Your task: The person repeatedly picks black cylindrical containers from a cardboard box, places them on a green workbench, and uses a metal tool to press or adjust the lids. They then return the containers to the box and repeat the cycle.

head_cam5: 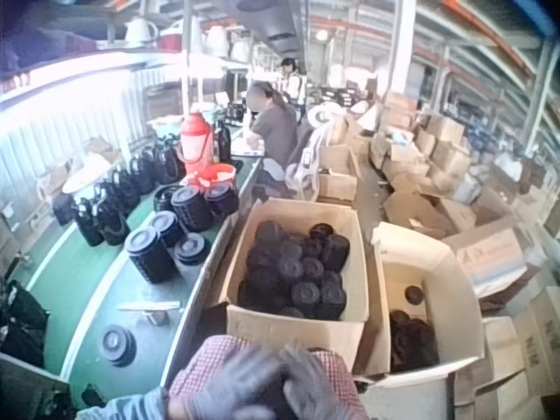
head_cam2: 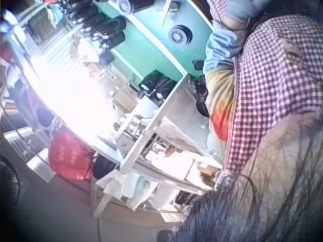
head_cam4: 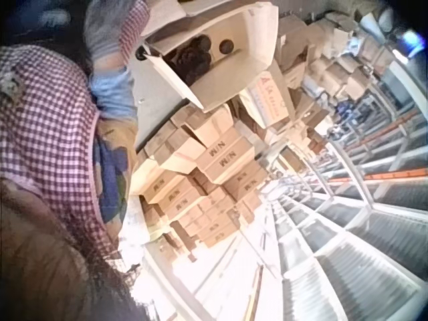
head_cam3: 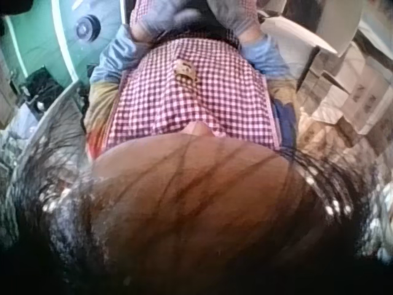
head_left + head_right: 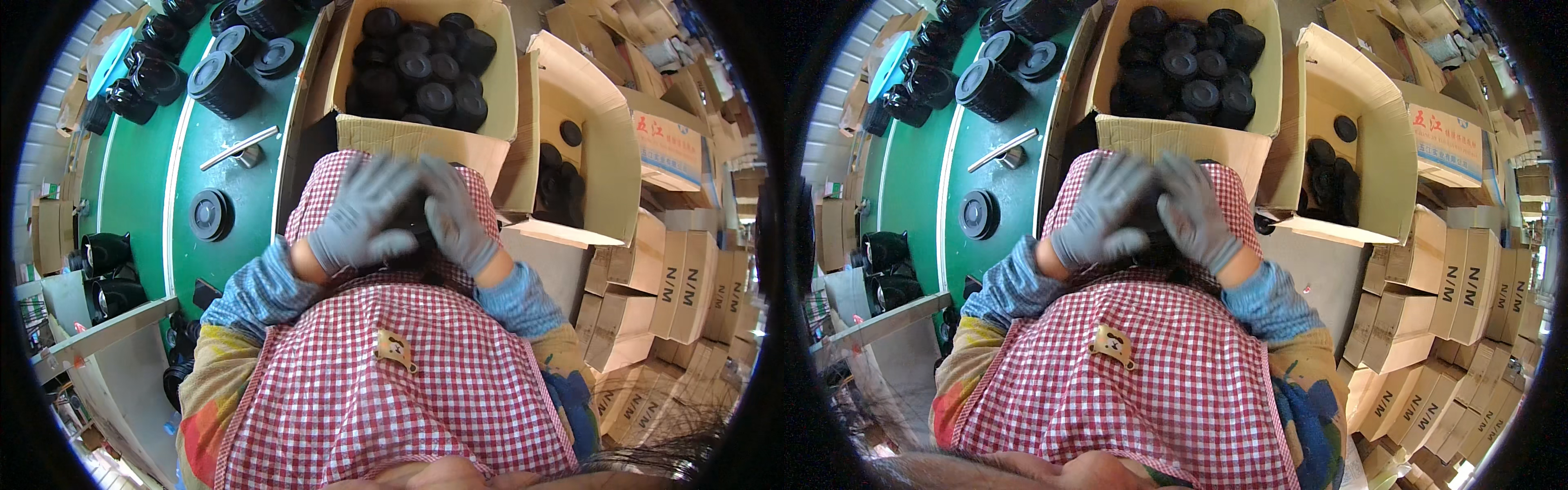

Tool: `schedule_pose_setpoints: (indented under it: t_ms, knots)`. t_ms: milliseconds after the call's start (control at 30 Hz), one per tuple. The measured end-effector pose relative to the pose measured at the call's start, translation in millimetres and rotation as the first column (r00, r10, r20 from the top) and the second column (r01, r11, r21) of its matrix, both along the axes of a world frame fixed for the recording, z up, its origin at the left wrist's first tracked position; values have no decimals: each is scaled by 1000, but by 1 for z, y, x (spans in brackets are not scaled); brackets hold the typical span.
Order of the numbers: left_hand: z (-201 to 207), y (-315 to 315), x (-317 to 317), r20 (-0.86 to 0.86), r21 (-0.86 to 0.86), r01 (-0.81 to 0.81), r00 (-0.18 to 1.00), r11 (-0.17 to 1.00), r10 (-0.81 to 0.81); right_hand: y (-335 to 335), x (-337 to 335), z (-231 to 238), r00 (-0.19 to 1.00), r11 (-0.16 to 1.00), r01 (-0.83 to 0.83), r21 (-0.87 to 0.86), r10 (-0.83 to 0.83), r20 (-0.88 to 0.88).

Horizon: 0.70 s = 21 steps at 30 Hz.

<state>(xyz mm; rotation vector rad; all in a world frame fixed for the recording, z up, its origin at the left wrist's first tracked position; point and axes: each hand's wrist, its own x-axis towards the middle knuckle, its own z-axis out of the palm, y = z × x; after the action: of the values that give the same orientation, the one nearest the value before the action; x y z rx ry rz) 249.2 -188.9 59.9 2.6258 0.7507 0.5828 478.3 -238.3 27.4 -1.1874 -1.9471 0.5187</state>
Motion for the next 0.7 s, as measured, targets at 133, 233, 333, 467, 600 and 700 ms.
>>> schedule_pose_setpoints:
  t_ms: [133, 233, 333, 467, 600, 700]
  knots:
    - [-7, 16, -13, -48, 63, -230, 971, 971, 233, -14, -1, 43, 972, 969, -229, -93, 233, 31]
    - [18, -16, 15, -4, -19, 58, 998, 998, -58, -1, 7, 12, 997, 996, -70, -52, 72, 38]
    - [-15, 22, -10, -16, -44, -262, 965, 964, 261, -20, -3, 48, 923, 930, -345, -128, 361, 136]
    - [19, -6, 12, -11, -32, 8, 1000, 999, -8, 13, 15, 15, 994, 980, -106, -170, 104, -21]
    - [-25, 35, -15, -191, -30, -308, 936, 951, 297, -15, 8, 40, 900, 910, -382, -162, 406, 161]
    - [10, 9, 6, -153, -65, -6, 988, 998, -4, 2, 22, 18, 992, 987, -102, -127, 111, 65]
